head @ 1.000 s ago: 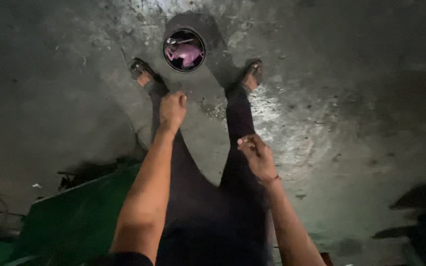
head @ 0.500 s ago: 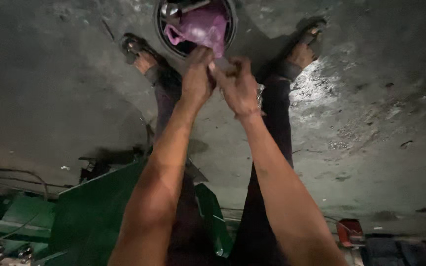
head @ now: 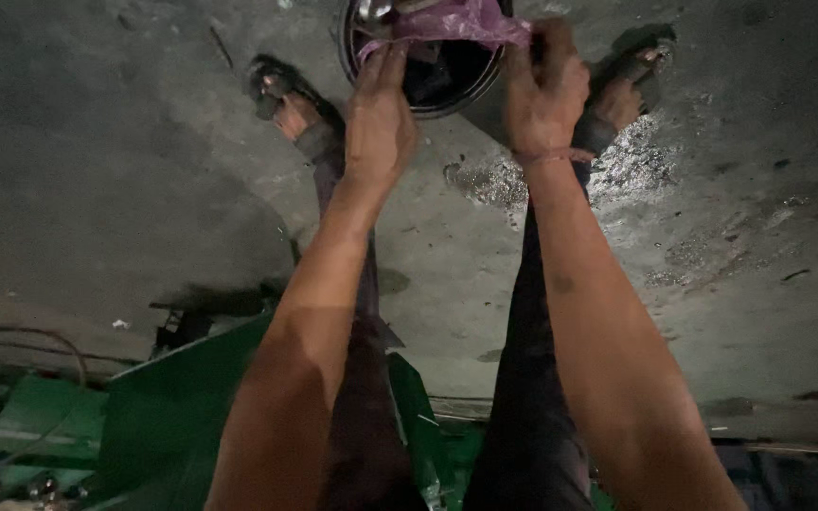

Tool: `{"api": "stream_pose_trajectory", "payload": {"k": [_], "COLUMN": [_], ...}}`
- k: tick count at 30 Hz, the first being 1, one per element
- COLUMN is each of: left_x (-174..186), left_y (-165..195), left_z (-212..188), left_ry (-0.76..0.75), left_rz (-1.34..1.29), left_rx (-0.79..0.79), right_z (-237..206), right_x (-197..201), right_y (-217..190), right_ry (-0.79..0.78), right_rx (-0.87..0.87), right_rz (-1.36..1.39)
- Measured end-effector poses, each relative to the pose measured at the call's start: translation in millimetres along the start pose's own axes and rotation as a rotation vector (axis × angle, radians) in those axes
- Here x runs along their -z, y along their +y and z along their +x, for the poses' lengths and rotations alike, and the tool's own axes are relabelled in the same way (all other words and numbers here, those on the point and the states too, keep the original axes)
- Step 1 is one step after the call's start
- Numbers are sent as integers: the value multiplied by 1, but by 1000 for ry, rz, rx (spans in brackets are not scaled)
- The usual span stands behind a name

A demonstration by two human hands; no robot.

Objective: The person works on a white cylindrical machine housing mounted on a bolted plate in a workshop. They wipe parts with a cloth in a bucket, pick up small bolts and fittings, position a metal bracket against the housing, and use a spanner and pliers to tighten fasteners while another person assists by holding parts.

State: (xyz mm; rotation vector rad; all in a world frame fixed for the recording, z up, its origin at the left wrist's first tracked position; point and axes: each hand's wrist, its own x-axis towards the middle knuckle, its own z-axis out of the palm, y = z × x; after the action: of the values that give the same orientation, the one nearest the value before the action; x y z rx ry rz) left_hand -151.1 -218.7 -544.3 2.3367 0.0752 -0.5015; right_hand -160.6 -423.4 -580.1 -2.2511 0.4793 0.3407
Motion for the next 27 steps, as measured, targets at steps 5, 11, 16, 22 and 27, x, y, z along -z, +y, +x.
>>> {"api": "stream_pose_trajectory", "payload": {"k": [5, 11, 16, 22, 27], "left_x": [-5, -9, -23, -60, -79], "left_y": [-6, 2, 4, -12, -19], "left_z": [9, 16, 21, 25, 35], "left_ry": [-82, -114, -103, -169, -34], "left_rz": [161, 306, 89, 147, 16], "left_rx": [-48, -285, -567, -243, -201], "right_z": [-1, -3, 1, -30, -56], "right_x": [2, 9, 10, 13, 22], "right_y": [-18, -36, -35, -32, -35], "right_ry": [-1, 39, -6, -71, -128], "right_rx": [41, 60, 57, 195, 7], "right_rz": [125, 257, 302, 329, 395]}}
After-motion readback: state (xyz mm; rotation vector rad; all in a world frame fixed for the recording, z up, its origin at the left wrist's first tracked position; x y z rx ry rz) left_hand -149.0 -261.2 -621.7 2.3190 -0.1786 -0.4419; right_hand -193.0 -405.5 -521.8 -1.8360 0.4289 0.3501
